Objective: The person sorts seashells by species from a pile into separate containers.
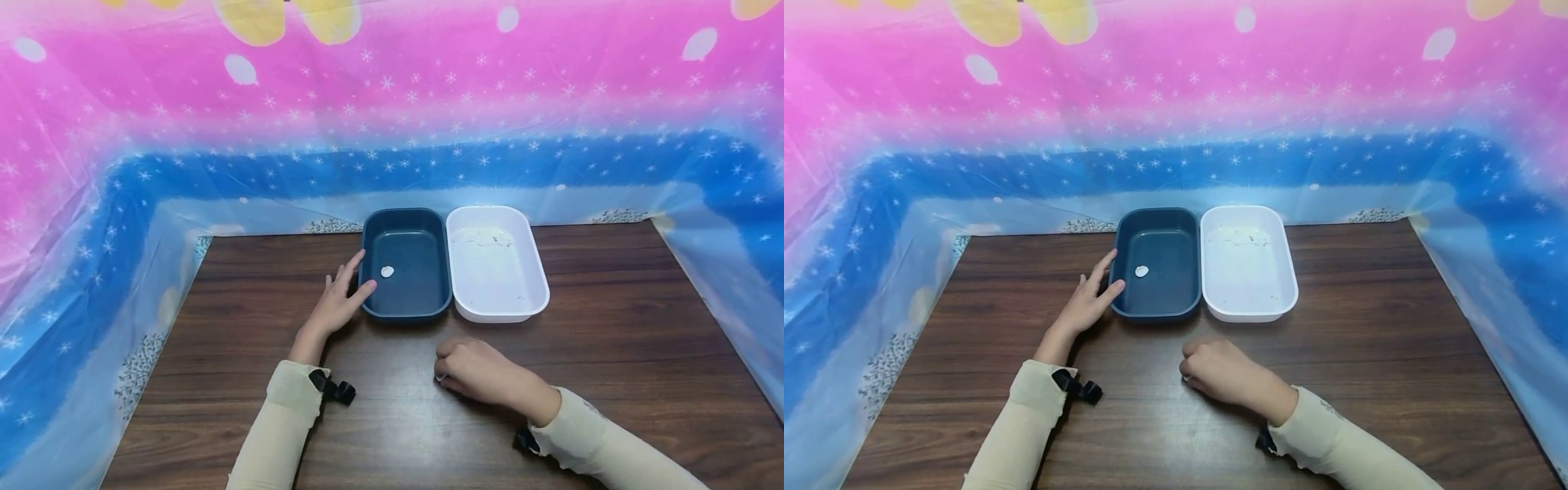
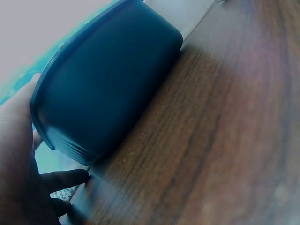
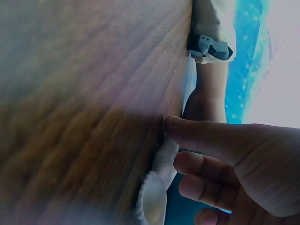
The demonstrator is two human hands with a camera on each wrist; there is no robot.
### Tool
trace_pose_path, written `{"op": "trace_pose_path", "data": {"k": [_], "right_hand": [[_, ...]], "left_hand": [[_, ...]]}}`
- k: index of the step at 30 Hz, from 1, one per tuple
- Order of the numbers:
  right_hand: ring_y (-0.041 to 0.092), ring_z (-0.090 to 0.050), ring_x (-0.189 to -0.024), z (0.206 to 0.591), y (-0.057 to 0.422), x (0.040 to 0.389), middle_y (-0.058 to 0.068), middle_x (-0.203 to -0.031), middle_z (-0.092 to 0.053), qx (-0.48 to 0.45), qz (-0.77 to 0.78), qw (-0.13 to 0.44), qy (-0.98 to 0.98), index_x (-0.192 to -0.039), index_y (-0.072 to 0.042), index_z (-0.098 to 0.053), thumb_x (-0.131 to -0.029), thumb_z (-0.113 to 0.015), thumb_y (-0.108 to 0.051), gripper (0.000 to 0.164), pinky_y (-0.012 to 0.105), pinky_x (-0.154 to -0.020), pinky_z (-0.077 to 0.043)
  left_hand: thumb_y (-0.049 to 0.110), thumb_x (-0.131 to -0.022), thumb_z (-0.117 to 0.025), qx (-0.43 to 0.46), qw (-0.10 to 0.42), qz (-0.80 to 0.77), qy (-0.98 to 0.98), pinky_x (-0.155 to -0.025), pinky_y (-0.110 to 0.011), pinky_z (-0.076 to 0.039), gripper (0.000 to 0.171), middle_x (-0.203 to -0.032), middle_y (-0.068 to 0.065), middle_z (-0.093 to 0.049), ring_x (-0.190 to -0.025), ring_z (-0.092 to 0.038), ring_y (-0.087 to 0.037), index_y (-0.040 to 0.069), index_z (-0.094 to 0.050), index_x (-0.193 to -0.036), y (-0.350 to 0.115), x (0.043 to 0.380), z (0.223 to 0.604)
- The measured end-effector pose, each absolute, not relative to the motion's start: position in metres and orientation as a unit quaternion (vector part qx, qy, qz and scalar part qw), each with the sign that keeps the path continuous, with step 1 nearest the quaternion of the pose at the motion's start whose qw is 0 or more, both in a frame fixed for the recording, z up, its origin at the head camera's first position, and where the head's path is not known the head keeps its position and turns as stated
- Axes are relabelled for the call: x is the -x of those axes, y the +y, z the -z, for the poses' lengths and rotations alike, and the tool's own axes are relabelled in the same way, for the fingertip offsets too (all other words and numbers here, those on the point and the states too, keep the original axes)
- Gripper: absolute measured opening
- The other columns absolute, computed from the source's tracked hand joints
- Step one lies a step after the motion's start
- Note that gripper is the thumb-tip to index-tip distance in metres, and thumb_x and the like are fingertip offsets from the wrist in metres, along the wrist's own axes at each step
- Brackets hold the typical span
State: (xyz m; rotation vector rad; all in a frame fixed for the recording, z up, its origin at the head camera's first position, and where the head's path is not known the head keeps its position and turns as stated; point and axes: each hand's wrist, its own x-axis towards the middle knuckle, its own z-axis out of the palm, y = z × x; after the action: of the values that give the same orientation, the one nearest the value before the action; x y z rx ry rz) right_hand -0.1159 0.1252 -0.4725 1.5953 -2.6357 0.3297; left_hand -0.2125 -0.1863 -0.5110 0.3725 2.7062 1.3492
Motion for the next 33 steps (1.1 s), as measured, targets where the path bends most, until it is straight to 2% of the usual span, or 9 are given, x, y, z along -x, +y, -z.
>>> {"op": "trace_pose_path", "data": {"k": [6, 15, 22, 25, 29, 33], "right_hand": [[0.009, -0.059, -0.075, 0.473, 0.121, 0.112, -0.007, -0.084, -0.056, -0.517, -0.113, 0.0, -0.849, -0.082, -0.018, -0.076, -0.091, -0.083, -0.014, 0.012, 0.025, -0.065, -0.051], [0.009, -0.063, -0.081, 0.473, 0.117, 0.112, -0.009, -0.087, -0.063, -0.521, -0.125, -0.049, -0.843, -0.082, -0.022, -0.075, -0.093, -0.08, -0.016, 0.014, 0.024, -0.065, -0.052], [0.004, -0.059, -0.074, 0.466, 0.117, 0.118, -0.009, -0.085, -0.059, -0.529, -0.147, -0.066, -0.833, -0.086, -0.02, -0.072, -0.09, -0.079, -0.012, 0.011, 0.023, -0.063, -0.05], [0.003, -0.059, -0.074, 0.459, 0.117, 0.122, -0.007, -0.089, -0.062, -0.524, -0.149, -0.083, -0.834, -0.096, -0.017, -0.071, -0.091, -0.077, -0.012, 0.009, 0.025, -0.065, -0.052], [0.004, -0.062, -0.079, 0.448, 0.115, 0.126, -0.003, -0.1, -0.069, -0.512, -0.144, -0.114, -0.839, -0.117, -0.012, -0.073, -0.093, -0.075, -0.012, 0.024, 0.028, -0.072, -0.056], [0.005, -0.061, -0.081, 0.437, 0.113, 0.13, -0.001, -0.103, -0.068, -0.507, -0.136, -0.118, -0.843, -0.124, -0.007, -0.075, -0.093, -0.074, -0.013, 0.031, 0.028, -0.074, -0.056]], "left_hand": [[0.063, -0.106, -0.05, -0.119, 0.049, -0.444, 0.887, -0.126, -0.06, 0.009, 0.078, -0.175, -0.008, -0.022, -0.161, -0.005, -0.041, 0.036, -0.017, -0.171, -0.186, 0.211, 0.51], [0.061, -0.106, -0.051, -0.123, 0.049, -0.448, 0.884, -0.126, -0.061, 0.01, 0.078, -0.174, -0.009, -0.023, -0.161, -0.005, -0.042, 0.033, -0.017, -0.171, -0.186, 0.21, 0.51], [0.064, -0.106, -0.05, -0.124, 0.047, -0.45, 0.883, -0.126, -0.06, 0.01, 0.079, -0.174, -0.008, -0.023, -0.161, -0.005, -0.041, 0.034, -0.018, -0.171, -0.186, 0.211, 0.511], [0.065, -0.105, -0.05, -0.124, 0.047, -0.451, 0.883, -0.126, -0.061, 0.01, 0.079, -0.174, -0.008, -0.023, -0.161, -0.005, -0.041, 0.034, -0.018, -0.171, -0.186, 0.211, 0.511], [0.065, -0.105, -0.05, -0.124, 0.046, -0.451, 0.882, -0.126, -0.061, 0.01, 0.079, -0.174, -0.009, -0.024, -0.161, -0.005, -0.041, 0.034, -0.018, -0.171, -0.186, 0.212, 0.511], [0.065, -0.105, -0.05, -0.126, 0.046, -0.45, 0.883, -0.126, -0.061, 0.01, 0.079, -0.174, -0.009, -0.024, -0.161, -0.005, -0.041, 0.036, -0.017, -0.171, -0.186, 0.212, 0.511]]}}
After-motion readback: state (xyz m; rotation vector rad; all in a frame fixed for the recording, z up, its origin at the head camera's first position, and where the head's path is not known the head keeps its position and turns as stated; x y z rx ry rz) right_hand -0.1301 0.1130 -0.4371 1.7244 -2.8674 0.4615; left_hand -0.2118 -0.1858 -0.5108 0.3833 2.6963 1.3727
